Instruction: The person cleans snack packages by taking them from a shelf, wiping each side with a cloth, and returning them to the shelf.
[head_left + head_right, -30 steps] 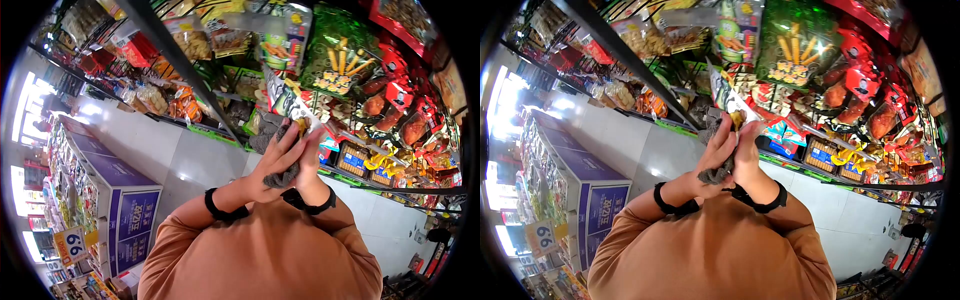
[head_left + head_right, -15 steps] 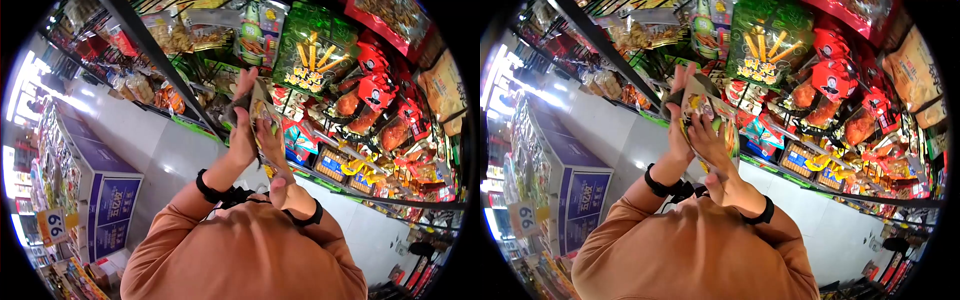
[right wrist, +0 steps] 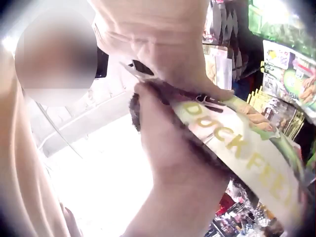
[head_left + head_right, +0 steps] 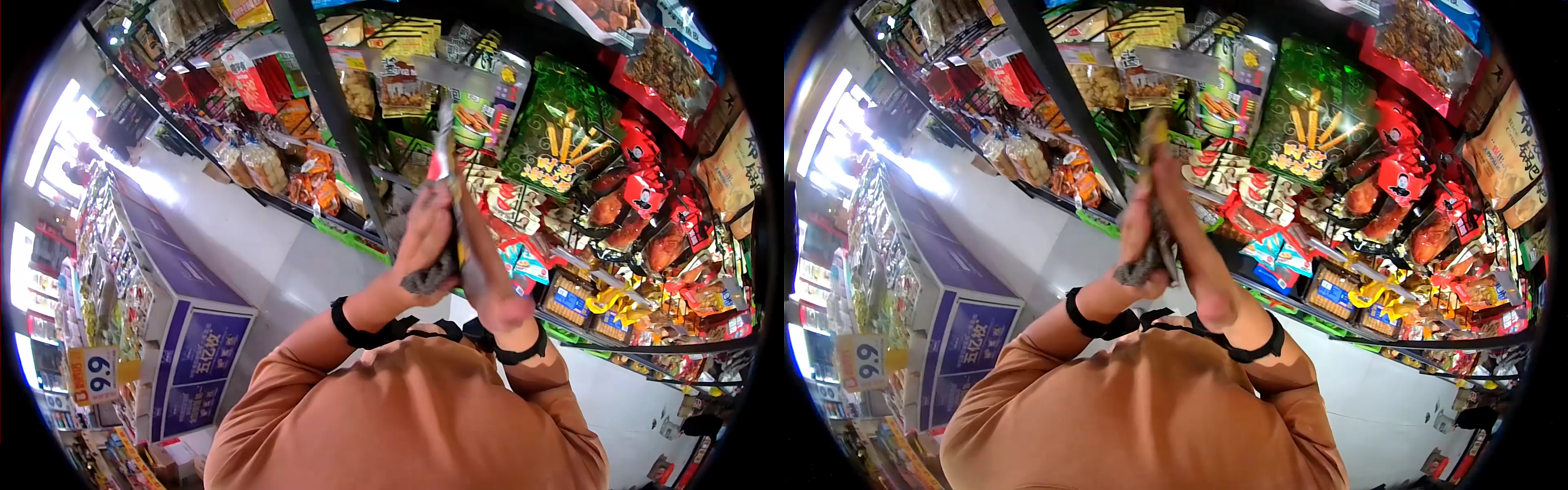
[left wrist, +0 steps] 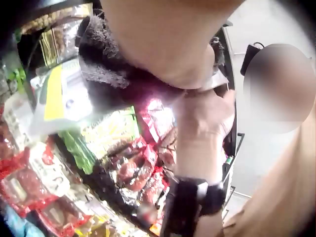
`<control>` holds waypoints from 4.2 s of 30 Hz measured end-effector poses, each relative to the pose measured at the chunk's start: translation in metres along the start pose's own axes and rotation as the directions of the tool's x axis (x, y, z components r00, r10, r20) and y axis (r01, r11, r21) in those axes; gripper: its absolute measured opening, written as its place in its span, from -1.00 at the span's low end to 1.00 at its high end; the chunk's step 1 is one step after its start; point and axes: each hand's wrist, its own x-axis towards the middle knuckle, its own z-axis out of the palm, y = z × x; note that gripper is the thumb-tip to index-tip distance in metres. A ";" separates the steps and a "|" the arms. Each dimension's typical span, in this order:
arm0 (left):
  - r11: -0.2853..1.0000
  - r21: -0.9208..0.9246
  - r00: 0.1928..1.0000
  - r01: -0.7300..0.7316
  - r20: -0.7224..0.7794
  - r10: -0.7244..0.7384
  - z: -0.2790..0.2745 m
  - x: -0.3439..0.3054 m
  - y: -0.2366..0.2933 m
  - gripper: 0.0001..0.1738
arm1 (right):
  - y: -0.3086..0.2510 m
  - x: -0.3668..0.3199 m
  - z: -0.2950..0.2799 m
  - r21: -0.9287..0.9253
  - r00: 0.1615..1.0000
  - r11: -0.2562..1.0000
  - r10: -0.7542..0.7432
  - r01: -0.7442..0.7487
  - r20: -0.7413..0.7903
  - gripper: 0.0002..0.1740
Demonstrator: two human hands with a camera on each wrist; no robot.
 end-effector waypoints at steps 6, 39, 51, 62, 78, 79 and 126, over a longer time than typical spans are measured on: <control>0.670 -0.739 0.943 -0.065 -0.266 -0.202 -0.050 0.029 0.070 -0.20 | 0.020 0.024 0.024 -0.320 0.938 0.901 -0.205 0.292 0.278 0.13; 0.337 -0.563 0.653 0.754 0.593 -0.471 0.171 -0.011 0.021 -0.09 | 0.029 -0.169 -0.096 -0.774 0.740 0.622 -0.576 0.120 -0.348 -0.24; 0.545 -0.619 0.812 0.565 0.299 -0.502 0.104 -0.075 0.024 -0.14 | 0.028 -0.098 -0.078 -0.722 0.912 0.684 -0.354 0.104 -0.205 -0.20; 0.963 -0.247 0.992 -0.108 -0.092 0.087 0.020 0.008 0.034 -0.04 | 0.023 -0.056 0.007 -0.153 0.992 0.987 -0.071 0.054 -0.105 -0.13; 0.874 -0.031 0.675 -0.486 0.621 0.397 0.025 -0.021 -0.007 -0.09 | 0.036 -0.085 0.024 0.433 0.659 0.901 0.334 -0.014 -0.674 -0.04; 0.856 0.050 0.722 -0.515 0.563 0.402 0.032 -0.014 -0.010 0.00 | 0.037 -0.086 0.027 0.431 0.644 0.902 0.341 -0.019 -0.685 -0.04; 0.994 -0.079 0.908 0.079 0.416 -0.039 0.041 -0.048 0.014 -0.20 | 0.062 -0.033 -0.021 -0.472 0.667 0.852 -0.219 -0.225 -0.712 -0.43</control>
